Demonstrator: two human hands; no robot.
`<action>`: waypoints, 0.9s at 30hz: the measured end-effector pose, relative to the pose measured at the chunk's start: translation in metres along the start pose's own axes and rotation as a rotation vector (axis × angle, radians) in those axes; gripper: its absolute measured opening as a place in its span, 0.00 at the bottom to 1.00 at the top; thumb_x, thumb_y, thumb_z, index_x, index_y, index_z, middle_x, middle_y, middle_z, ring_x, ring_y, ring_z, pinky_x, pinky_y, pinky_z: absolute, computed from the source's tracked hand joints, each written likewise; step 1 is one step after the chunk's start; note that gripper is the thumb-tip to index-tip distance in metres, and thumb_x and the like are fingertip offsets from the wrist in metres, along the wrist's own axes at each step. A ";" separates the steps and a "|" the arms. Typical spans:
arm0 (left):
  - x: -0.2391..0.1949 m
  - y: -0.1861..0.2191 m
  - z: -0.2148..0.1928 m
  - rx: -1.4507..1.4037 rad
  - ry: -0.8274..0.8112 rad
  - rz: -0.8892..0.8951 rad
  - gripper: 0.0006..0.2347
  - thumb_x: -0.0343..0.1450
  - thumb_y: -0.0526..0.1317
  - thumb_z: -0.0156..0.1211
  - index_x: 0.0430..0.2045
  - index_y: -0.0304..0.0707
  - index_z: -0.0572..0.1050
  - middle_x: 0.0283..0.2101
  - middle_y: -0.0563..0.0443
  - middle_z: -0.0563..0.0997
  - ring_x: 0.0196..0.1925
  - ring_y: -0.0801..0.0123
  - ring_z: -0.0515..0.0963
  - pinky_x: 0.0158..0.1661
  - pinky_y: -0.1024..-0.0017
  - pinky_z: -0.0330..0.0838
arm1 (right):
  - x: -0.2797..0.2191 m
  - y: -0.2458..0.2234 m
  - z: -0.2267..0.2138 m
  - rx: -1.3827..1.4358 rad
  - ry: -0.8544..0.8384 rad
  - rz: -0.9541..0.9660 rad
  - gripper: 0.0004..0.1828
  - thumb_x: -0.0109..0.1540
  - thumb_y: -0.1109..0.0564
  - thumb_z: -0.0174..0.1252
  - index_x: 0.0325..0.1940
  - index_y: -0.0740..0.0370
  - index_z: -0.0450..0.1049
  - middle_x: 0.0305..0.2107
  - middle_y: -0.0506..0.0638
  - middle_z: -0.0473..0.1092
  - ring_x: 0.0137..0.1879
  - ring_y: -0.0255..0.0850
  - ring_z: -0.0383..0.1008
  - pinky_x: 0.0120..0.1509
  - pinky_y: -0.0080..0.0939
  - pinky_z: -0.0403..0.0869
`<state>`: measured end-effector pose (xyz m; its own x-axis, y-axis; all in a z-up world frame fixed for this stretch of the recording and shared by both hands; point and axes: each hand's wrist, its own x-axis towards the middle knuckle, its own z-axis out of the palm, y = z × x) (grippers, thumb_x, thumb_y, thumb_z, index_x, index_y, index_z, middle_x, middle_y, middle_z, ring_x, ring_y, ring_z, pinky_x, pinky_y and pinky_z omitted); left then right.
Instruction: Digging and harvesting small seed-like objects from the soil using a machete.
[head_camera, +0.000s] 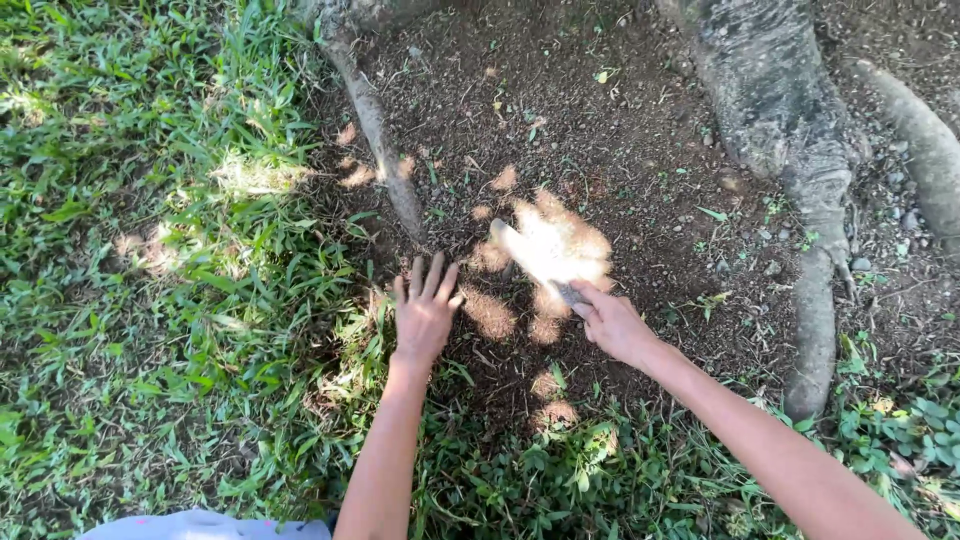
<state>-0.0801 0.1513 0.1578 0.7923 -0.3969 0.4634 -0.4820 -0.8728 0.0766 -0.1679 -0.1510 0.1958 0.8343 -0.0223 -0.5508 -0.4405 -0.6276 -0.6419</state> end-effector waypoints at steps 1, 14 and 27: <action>-0.017 -0.032 0.011 0.000 -0.003 -0.003 0.20 0.69 0.38 0.49 0.57 0.51 0.75 0.60 0.42 0.75 0.56 0.55 0.78 0.48 0.60 0.78 | -0.005 -0.005 -0.003 -0.001 -0.004 0.001 0.27 0.71 0.54 0.44 0.76 0.42 0.58 0.21 0.52 0.68 0.25 0.37 0.66 0.32 0.42 0.70; -0.035 -0.112 0.049 -0.121 -0.465 -0.696 0.10 0.76 0.39 0.54 0.48 0.48 0.79 0.56 0.48 0.77 0.53 0.57 0.80 0.51 0.59 0.78 | -0.040 0.010 -0.038 0.230 0.173 0.133 0.36 0.69 0.57 0.46 0.77 0.24 0.49 0.18 0.48 0.66 0.19 0.34 0.62 0.22 0.38 0.69; -0.030 -0.044 0.084 -0.260 -0.296 -0.591 0.04 0.75 0.37 0.54 0.36 0.37 0.75 0.41 0.44 0.76 0.46 0.55 0.75 0.46 0.57 0.72 | -0.016 0.034 -0.002 0.101 0.028 0.096 0.33 0.71 0.55 0.45 0.77 0.25 0.50 0.25 0.51 0.72 0.24 0.33 0.68 0.28 0.34 0.73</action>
<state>-0.0513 0.1781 0.0665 0.9993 0.0296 0.0228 0.0155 -0.8843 0.4666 -0.1954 -0.1740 0.1837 0.7954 -0.1010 -0.5977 -0.5483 -0.5403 -0.6383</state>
